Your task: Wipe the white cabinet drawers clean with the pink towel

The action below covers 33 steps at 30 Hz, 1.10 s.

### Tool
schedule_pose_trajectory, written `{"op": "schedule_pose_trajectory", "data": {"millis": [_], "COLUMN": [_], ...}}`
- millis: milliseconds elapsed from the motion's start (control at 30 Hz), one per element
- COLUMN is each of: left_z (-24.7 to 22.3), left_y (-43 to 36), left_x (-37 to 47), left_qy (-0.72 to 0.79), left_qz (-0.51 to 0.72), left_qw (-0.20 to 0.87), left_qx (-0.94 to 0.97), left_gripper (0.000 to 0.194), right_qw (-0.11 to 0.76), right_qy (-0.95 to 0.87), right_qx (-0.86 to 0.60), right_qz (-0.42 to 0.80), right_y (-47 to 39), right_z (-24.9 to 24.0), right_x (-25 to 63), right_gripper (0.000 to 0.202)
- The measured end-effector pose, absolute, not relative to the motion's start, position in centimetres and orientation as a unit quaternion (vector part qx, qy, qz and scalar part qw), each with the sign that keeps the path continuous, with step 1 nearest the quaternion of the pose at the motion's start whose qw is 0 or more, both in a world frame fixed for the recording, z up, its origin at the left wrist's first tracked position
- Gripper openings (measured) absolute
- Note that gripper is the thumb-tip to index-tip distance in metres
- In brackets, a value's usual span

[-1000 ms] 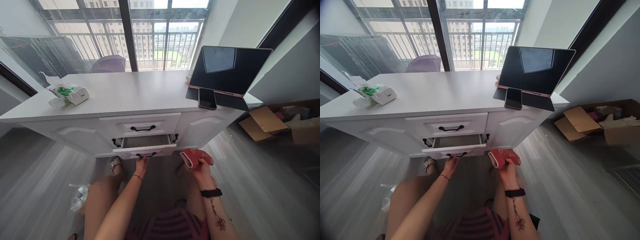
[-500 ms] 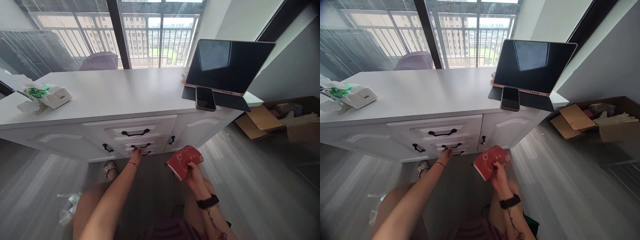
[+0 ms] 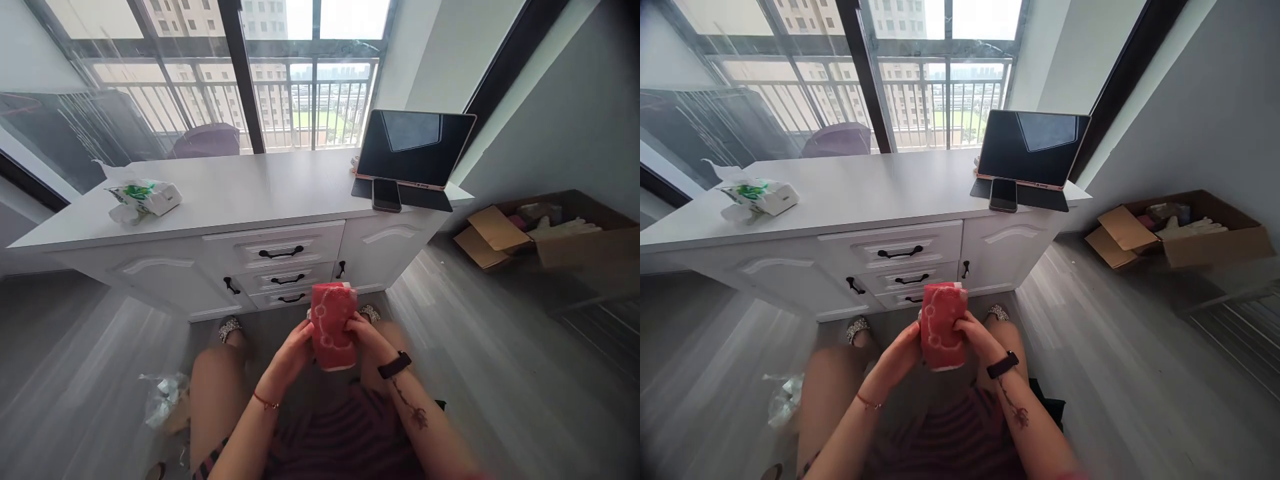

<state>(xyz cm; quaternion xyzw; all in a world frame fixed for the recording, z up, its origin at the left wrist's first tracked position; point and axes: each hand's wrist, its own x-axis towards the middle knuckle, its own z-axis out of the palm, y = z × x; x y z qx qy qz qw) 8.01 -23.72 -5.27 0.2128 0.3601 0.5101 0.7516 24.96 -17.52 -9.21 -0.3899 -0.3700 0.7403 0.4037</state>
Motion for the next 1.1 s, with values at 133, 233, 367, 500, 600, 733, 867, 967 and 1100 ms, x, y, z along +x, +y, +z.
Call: {"op": "schedule_pose_trajectory", "data": {"millis": [133, 233, 367, 500, 600, 733, 867, 967, 1100], "left_z": [-4.1, -4.7, -4.2, -2.2, -0.3, 1.7, 1.9, 1.4, 1.0], "left_y": [-29.7, -32.2, -33.9, -34.9, -35.9, -37.2, -37.4, -37.0, -36.7], "left_x": [8.2, 8.0, 8.2, 8.9, 9.2, 9.0, 8.4, 8.3, 8.3], "left_qy": [0.461, 0.487, 0.459, 0.425, 0.416, 0.421, 0.443, 0.442, 0.431], "left_qz": [0.598, 0.646, 0.662, 0.668, 0.674, 0.699, 0.699, 0.702, 0.713], "left_qw": [0.64, 0.578, 0.58, 0.586, 0.572, 0.514, 0.489, 0.509, 0.535], "left_qx": [0.145, 0.107, 0.125, 0.17, 0.214, 0.264, 0.275, 0.23, 0.138], "left_gripper": [0.037, 0.038, 0.042, 0.047, 0.075, 0.08, 0.049, 0.041, 0.032], "right_qw": [0.324, 0.336, 0.401, 0.471, 0.508, 0.518, 0.503, 0.487, 0.469], "right_qy": [-0.4, -0.403, -0.401, -0.422, -0.426, -0.44, -0.52, -0.554, -0.553], "right_qx": [-0.321, -0.275, -0.32, -0.332, -0.332, -0.327, -0.329, -0.337, -0.353], "right_qz": [0.795, 0.806, 0.759, 0.699, 0.671, 0.657, 0.607, 0.585, 0.591], "right_y": [-23.4, -27.3, -30.1, -30.8, -31.2, -31.9, -32.3, -32.6, -33.0], "right_z": [-7.2, -6.6, -6.3, -5.1, -3.9, -2.4, -1.1, -0.7, -1.0], "right_x": [23.2, 21.8, 20.3, 20.7, 21.4, 21.6, 21.3, 21.4, 21.3], "right_gripper": [0.033, 0.051, 0.051, 0.043, 0.04, 0.035, 0.023, 0.024, 0.026]}}
